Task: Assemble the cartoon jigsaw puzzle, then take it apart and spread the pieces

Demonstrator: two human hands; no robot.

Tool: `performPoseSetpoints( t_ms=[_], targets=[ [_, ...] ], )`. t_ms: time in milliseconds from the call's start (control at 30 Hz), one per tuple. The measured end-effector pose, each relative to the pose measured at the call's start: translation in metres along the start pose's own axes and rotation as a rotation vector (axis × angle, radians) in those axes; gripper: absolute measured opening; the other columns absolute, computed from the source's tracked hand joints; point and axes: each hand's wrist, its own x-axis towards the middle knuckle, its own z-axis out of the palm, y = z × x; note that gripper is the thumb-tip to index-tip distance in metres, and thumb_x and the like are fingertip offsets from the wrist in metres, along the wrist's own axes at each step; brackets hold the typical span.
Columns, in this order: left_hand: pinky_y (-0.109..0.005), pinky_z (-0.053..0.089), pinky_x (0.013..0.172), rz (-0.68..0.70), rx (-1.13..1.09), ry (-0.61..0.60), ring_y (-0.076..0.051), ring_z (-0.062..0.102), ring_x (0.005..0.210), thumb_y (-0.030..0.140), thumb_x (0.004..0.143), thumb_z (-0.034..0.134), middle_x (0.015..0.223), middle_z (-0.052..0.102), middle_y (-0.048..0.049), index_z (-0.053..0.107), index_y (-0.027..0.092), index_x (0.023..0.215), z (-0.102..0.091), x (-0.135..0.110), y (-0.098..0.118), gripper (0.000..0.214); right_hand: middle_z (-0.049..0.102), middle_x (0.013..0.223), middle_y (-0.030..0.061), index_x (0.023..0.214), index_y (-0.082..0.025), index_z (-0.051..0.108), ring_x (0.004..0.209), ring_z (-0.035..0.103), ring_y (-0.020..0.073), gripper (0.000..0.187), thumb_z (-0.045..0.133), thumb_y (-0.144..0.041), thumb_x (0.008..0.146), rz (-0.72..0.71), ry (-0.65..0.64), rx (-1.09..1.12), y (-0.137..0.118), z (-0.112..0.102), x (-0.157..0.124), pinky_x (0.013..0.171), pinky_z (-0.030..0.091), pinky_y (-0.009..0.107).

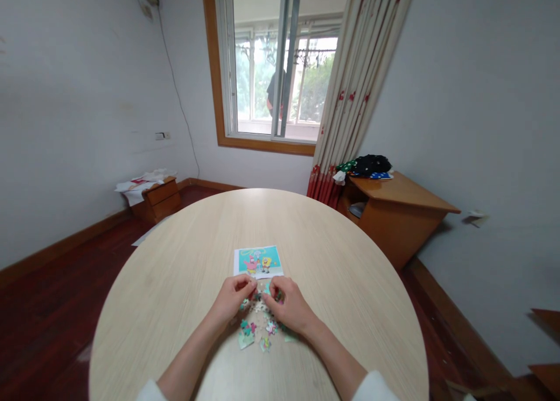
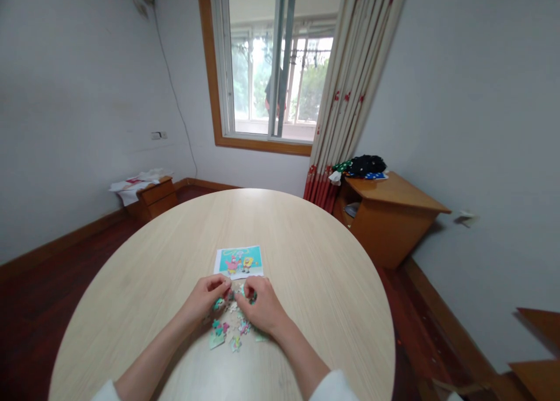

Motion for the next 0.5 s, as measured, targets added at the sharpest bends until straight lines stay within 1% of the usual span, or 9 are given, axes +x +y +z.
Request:
performPoseSetpoints(
  t_ms=[100,233,367,500],
  targets=[
    [-0.026,0.034,0.058,-0.005,-0.009,-0.049,-0.013,0.045,0.057,0.054,0.062,0.066,0.054,0.053,-0.0019,0.061,0.014,0.056,0.0004,-0.0009,-0.0004,0.040,0.054,0.067,-0.0001,0.069,-0.018,0.053,0.068,0.048,0.0139,0.018,0.056,-0.032,0.080,-0.007,0.006,0.012,-0.0001,0.0020,-0.0003,0.066,0.035,0.026],
    [-0.027,0.033,0.059,-0.001,0.015,-0.097,-0.014,0.045,0.057,0.054,0.064,0.064,0.053,0.053,-0.0028,0.061,0.013,0.053,0.0014,-0.0010,0.0003,0.042,0.057,0.066,0.0016,0.065,-0.017,0.056,0.067,0.050,0.0143,0.026,0.052,-0.034,0.084,-0.011,0.007,0.009,0.0000,0.0043,-0.0001,0.066,0.035,0.027],
    [-0.027,0.033,0.058,0.015,0.042,-0.071,-0.014,0.044,0.057,0.055,0.064,0.063,0.051,0.052,-0.0025,0.060,0.015,0.051,0.0022,-0.0004,0.0018,0.043,0.057,0.063,0.0009,0.062,-0.017,0.057,0.063,0.049,0.0132,0.029,0.051,-0.034,0.085,-0.019,-0.022,0.040,-0.0014,0.0040,0.0001,0.064,0.036,0.026],
    [-0.027,0.036,0.059,0.012,0.004,-0.037,-0.014,0.047,0.058,0.052,0.061,0.067,0.056,0.056,-0.0032,0.063,0.015,0.056,0.0023,0.0000,0.0017,0.038,0.059,0.065,0.0008,0.064,-0.017,0.059,0.065,0.051,0.0133,0.026,0.052,-0.031,0.084,-0.035,-0.035,0.062,-0.0024,0.0030,0.0001,0.064,0.037,0.026]
  ],
)
